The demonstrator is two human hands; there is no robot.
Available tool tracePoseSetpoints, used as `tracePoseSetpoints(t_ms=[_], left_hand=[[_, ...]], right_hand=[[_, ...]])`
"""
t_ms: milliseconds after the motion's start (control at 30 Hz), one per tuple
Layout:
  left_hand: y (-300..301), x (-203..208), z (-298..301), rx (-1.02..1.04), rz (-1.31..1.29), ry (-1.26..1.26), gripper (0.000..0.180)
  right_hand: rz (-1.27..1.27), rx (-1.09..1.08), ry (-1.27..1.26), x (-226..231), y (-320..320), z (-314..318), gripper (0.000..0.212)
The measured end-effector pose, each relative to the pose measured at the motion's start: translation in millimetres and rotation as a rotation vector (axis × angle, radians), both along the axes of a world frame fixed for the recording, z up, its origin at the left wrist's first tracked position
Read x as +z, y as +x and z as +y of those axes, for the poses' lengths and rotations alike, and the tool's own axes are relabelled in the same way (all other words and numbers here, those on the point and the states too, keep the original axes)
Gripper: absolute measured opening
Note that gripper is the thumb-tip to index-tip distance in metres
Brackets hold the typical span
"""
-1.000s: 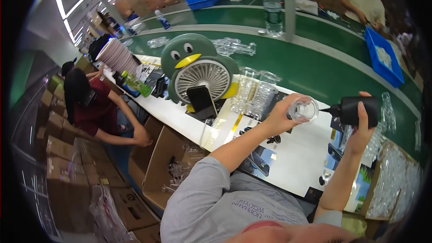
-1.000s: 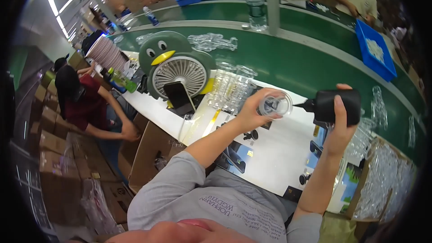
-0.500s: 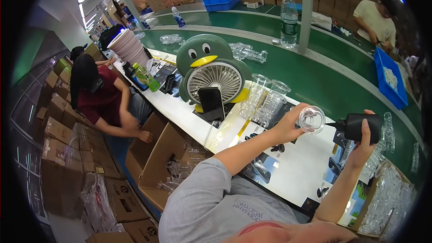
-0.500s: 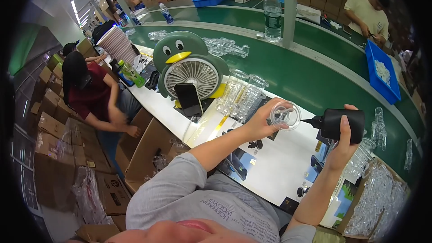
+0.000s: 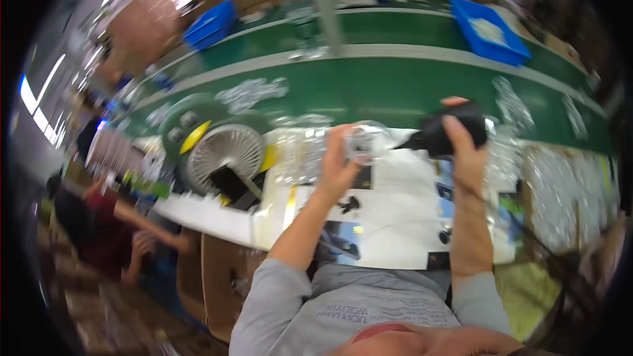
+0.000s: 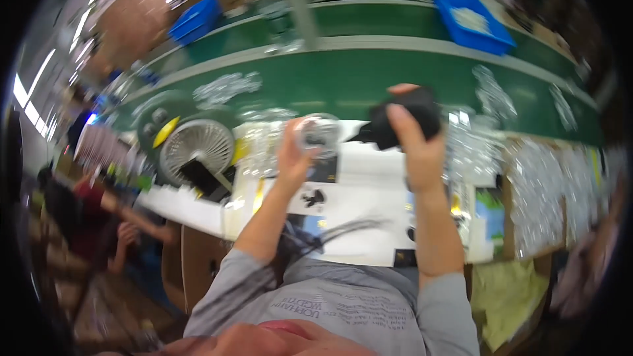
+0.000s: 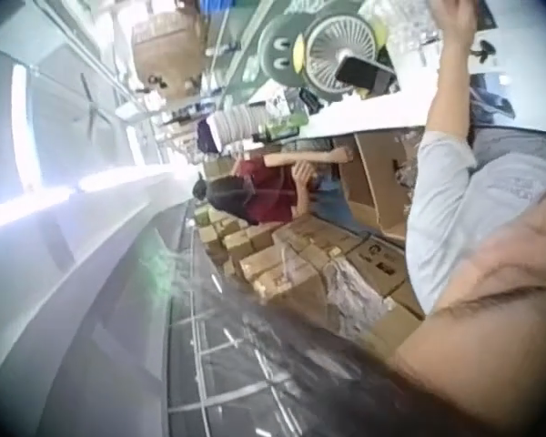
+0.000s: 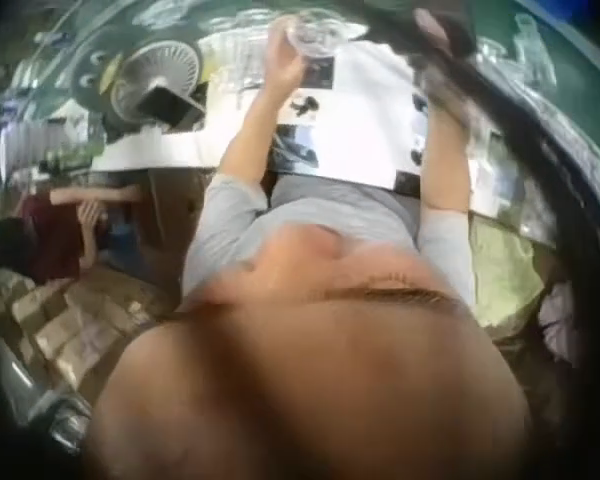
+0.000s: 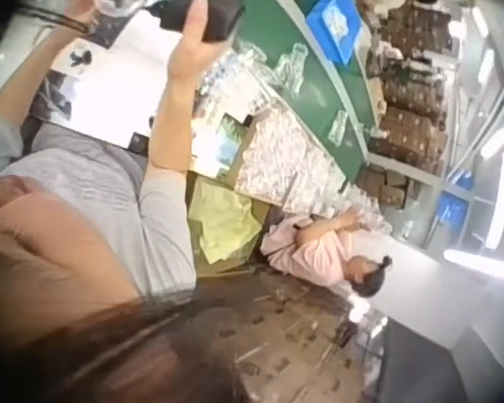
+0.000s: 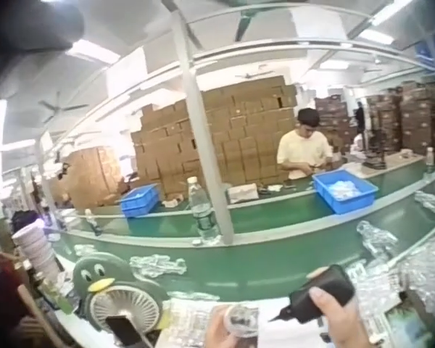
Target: The recorder is assembling and cleaning transparent plastic components at a factory assembly line station.
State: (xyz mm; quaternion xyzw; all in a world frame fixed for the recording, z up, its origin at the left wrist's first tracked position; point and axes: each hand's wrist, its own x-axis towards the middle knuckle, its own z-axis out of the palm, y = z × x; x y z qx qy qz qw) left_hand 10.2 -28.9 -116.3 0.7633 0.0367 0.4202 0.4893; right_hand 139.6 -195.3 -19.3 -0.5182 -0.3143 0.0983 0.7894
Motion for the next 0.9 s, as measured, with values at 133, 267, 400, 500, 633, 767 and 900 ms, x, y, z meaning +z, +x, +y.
tracePoseSetpoints(t_ms=[133,267,400,500,633,767,900], left_hand=[[-2.5,4.8,3.9,-0.016,-0.012,-0.027,0.044],[4.3,1.1,2.1,-0.058,-0.032,-0.122,0.040],[4.5,4.7,-1.9,-0.041,-0.030,-0.107,0.040],[4.7,1.7,-1.6,-0.046,-0.036,-0.139,0.039],[2.5,4.9,-2.4,-0.029,-0.028,-0.101,0.037],[2.5,4.5,-0.6,-0.027,-0.024,-0.069,0.037],[1.2,5.1,-0.3,-0.047,-0.019,-0.110,0.037]], right_hand=[[0.021,0.068,0.045,-8.1,2.0,5.1,0.020],[-0.013,0.074,0.020,-4.0,4.0,-2.2,0.023],[-0.029,0.082,0.014,-4.3,2.6,-3.3,0.023],[-0.038,0.074,0.021,-7.0,3.2,-2.7,0.023],[-0.034,0.067,-0.010,-5.0,1.7,-2.6,0.023],[-0.011,0.086,0.027,-6.5,2.6,-1.1,0.022],[-0.028,0.070,0.043,-5.6,3.6,-2.6,0.023]])
